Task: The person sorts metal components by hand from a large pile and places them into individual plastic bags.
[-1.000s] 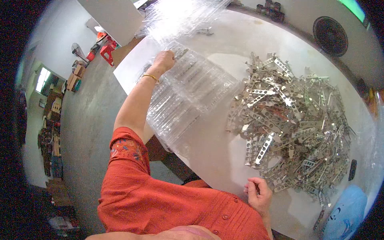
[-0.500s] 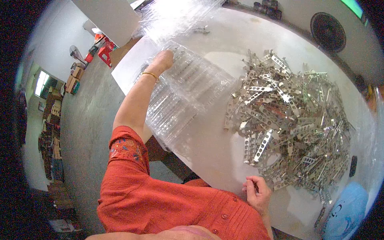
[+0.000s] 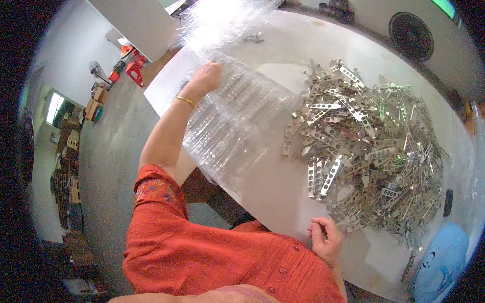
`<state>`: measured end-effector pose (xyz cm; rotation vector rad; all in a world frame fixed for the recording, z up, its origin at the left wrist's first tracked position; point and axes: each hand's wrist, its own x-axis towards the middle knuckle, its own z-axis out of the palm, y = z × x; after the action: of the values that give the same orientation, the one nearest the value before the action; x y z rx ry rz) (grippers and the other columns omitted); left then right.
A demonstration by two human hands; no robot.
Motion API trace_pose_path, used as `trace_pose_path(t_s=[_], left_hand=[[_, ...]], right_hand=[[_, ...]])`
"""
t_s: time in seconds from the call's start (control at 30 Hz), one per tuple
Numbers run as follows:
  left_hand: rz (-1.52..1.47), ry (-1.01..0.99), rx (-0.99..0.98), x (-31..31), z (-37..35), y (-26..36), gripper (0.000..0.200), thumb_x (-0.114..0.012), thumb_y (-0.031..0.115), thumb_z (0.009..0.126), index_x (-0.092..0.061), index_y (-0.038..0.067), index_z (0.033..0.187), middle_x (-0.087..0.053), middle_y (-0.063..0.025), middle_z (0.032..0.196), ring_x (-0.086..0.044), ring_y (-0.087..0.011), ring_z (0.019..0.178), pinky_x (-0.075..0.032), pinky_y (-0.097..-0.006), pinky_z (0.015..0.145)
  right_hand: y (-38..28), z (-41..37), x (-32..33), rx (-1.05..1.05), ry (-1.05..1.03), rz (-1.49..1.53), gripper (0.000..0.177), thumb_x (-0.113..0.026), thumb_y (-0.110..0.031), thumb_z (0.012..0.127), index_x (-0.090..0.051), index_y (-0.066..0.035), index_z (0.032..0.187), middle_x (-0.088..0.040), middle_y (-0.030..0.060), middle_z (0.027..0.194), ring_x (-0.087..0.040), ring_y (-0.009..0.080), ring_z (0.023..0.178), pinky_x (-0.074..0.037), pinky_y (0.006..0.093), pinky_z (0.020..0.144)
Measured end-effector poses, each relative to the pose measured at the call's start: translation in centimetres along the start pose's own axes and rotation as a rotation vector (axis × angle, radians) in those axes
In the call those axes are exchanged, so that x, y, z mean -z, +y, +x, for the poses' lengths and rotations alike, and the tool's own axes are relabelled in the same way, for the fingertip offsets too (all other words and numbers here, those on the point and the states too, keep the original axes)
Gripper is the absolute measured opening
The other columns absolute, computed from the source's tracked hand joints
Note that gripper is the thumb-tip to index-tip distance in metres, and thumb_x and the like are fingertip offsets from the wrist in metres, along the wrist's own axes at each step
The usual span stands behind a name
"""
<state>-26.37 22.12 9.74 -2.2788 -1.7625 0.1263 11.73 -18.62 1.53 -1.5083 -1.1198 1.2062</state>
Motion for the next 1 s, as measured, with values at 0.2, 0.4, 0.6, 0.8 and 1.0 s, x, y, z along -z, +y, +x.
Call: trace_pose_path(t_s=[0.2,0.4,0.6,0.8,1.0], left_hand=[[-0.03,0.049,-0.691,6.9,-10.4,12.8,0.006,-0.063,0.012,0.076,-0.065,0.008,0.071,-0.063,-0.0089,0.081,-0.066,-0.0252,0.082,-0.057,-0.0368,0.071],[-0.714,-0.458,-1.249,10.5,-21.7,21.9,0.022,-0.059,0.025,0.09,-0.062,0.004,0.098,-0.063,-0.0146,0.089,-0.064,-0.0362,0.089,-0.053,-0.0449,0.078],[-0.608,-0.712,-1.116,5.4,-23.6,25.7,0.022,-0.053,0.024,0.093,-0.063,0.004,0.092,-0.065,-0.0159,0.093,-0.064,-0.0368,0.093,-0.052,-0.0453,0.08],[-0.76,-0.697,-1.085,3.3,-24.2,26.0,0.021,-0.057,0.025,0.092,-0.064,0.005,0.094,-0.065,-0.0133,0.094,-0.064,-0.0356,0.09,-0.052,-0.0447,0.079],[-0.765,-0.638,-1.03,2.7,-24.0,26.8,0.016,-0.059,0.021,0.092,-0.064,0.007,0.094,-0.063,-0.0149,0.092,-0.064,-0.0379,0.087,-0.052,-0.045,0.076]], right_hand=[[-0.5,-0.4,-0.3,-0.007,-0.022,0.053,0.009,-0.059,-0.005,0.097,-0.064,-0.002,0.103,-0.067,0.0056,0.082,-0.064,0.0109,0.07,-0.053,0.0259,0.062],[-1.7,-1.2,-0.1,-0.048,-0.067,-0.043,0.011,-0.06,-0.008,0.096,-0.064,-0.002,0.104,-0.068,0.0073,0.083,-0.064,0.0142,0.073,-0.051,0.0273,0.067],[0.4,-1.1,0.6,0.203,-0.127,-0.411,0.015,-0.066,-0.009,0.089,-0.064,-0.003,0.103,-0.067,0.0143,0.094,-0.066,0.0311,0.081,-0.052,0.0368,0.071],[0.0,-0.5,0.8,0.206,-0.141,-0.379,0.011,-0.065,-0.009,0.088,-0.064,-0.004,0.098,-0.065,0.0153,0.093,-0.065,0.0353,0.083,-0.052,0.0408,0.072],[0.5,-0.1,1.1,0.219,-0.172,-0.385,0.012,-0.065,-0.011,0.089,-0.064,-0.004,0.098,-0.065,0.0159,0.093,-0.065,0.0359,0.084,-0.052,0.0421,0.072]])
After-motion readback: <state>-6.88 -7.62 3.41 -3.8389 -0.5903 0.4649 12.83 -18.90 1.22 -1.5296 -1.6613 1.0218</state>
